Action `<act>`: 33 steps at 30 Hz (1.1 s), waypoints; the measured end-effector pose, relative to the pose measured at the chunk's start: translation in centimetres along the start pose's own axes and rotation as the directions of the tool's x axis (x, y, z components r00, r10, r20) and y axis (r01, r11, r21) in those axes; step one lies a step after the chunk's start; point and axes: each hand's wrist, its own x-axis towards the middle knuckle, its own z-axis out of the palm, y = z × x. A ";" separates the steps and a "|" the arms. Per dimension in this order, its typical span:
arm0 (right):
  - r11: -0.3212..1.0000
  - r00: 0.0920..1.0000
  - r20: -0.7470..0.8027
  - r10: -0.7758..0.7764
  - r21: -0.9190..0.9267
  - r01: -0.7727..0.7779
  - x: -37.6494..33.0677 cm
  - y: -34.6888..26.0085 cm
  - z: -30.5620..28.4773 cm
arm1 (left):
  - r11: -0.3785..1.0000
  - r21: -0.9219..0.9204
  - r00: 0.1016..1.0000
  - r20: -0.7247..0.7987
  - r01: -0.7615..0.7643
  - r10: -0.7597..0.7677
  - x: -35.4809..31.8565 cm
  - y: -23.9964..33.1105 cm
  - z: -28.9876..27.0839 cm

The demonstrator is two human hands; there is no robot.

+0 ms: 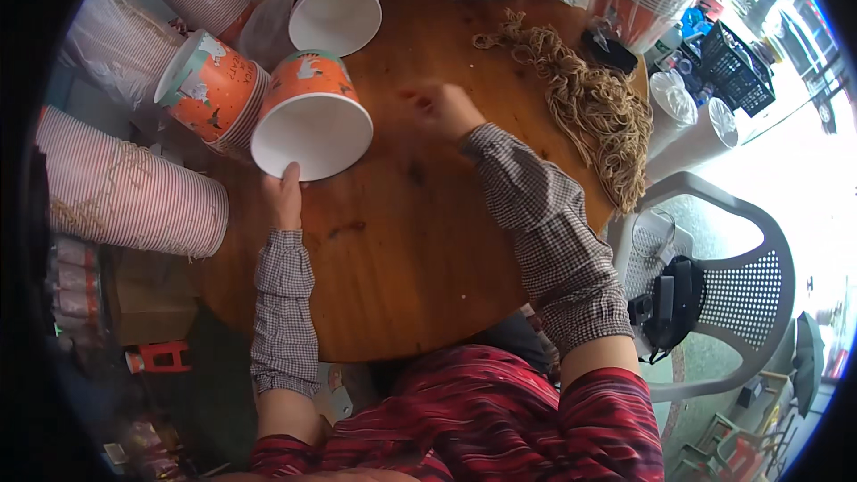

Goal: Attaching string handles to small paper buckets by threading them through holes.

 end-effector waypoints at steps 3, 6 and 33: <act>0.918 0.898 -0.426 -0.112 -0.390 -0.070 -0.2 3.6 -4.6 | 1.000 -0.025 1.000 0.017 0.017 -0.017 -0.8 0.0 -0.4; 0.831 0.807 -0.590 0.011 -0.444 -0.336 -0.7 5.9 -9.1 | 1.000 0.005 0.999 0.034 0.022 -0.023 -1.4 0.4 -1.8; 0.995 0.903 -0.421 -0.091 0.000 0.101 -0.5 1.3 -6.5 | 0.663 0.339 0.728 0.110 -0.667 0.677 -7.4 8.5 3.6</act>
